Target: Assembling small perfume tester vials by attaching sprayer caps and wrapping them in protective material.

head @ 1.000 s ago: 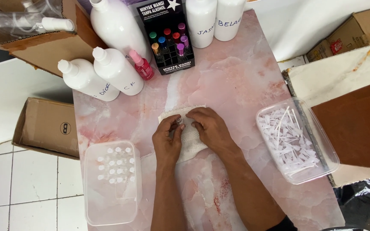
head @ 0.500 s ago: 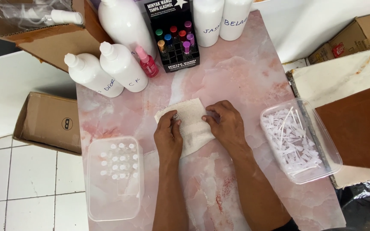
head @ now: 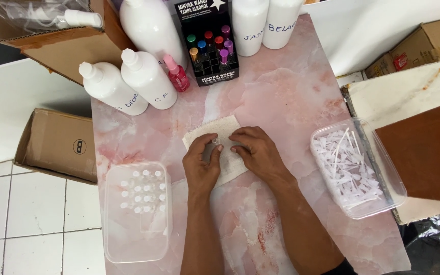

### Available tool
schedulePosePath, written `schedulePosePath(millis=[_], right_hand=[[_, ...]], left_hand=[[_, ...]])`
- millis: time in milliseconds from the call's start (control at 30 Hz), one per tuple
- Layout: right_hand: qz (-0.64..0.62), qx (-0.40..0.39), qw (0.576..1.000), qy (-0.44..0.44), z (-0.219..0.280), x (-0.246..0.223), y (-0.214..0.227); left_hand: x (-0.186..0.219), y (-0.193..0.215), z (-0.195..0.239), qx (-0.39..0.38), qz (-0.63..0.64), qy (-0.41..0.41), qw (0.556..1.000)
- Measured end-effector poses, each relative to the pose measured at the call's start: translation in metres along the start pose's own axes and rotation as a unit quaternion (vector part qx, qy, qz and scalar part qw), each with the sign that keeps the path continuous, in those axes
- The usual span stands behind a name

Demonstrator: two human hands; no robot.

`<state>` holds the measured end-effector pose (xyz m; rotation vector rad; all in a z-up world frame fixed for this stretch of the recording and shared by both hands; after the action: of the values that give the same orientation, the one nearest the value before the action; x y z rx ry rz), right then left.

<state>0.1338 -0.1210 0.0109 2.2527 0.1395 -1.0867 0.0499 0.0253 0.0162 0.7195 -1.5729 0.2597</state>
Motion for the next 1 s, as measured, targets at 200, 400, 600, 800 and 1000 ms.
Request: schedulePosePath(millis=[200, 400, 600, 800, 1000], right_hand=[[0.03, -0.02, 0.999, -0.021, -0.001, 0.004, -0.002], [0.007, -0.019, 0.999, -0.033, 0.0, 0.011, 0.0], [-0.012, -0.013, 0.999, -0.046, -0.001, 0.01, 0.001], [-0.004, -0.018, 0.999, -0.049, 0.0, 0.013, 0.0], [-0.002, -0.023, 0.998, -0.051, -0.002, 0.011, 0.0]], left_hand=[[0.002, -0.003, 0.001, -0.002, -0.048, -0.029, 0.998], [-0.009, -0.004, 0.0, 0.002, -0.057, 0.0, 0.998], [-0.011, -0.006, 0.001, -0.007, -0.064, 0.017, 0.998], [-0.01, -0.005, 0.0, -0.002, -0.064, 0.013, 0.998], [-0.013, 0.001, -0.002, 0.034, -0.116, -0.02, 0.992]])
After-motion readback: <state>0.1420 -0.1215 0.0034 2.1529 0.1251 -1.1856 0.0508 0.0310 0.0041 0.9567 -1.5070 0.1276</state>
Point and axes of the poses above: each hand's wrist, its own z-axis away from the middle knuckle, its own y-axis out of the back of the hand, x = y × z, the point moved 6 cm from there along -z, towards the middle knuckle, and after that the axes turned 9 degrees about y, right-handed, at the moved point
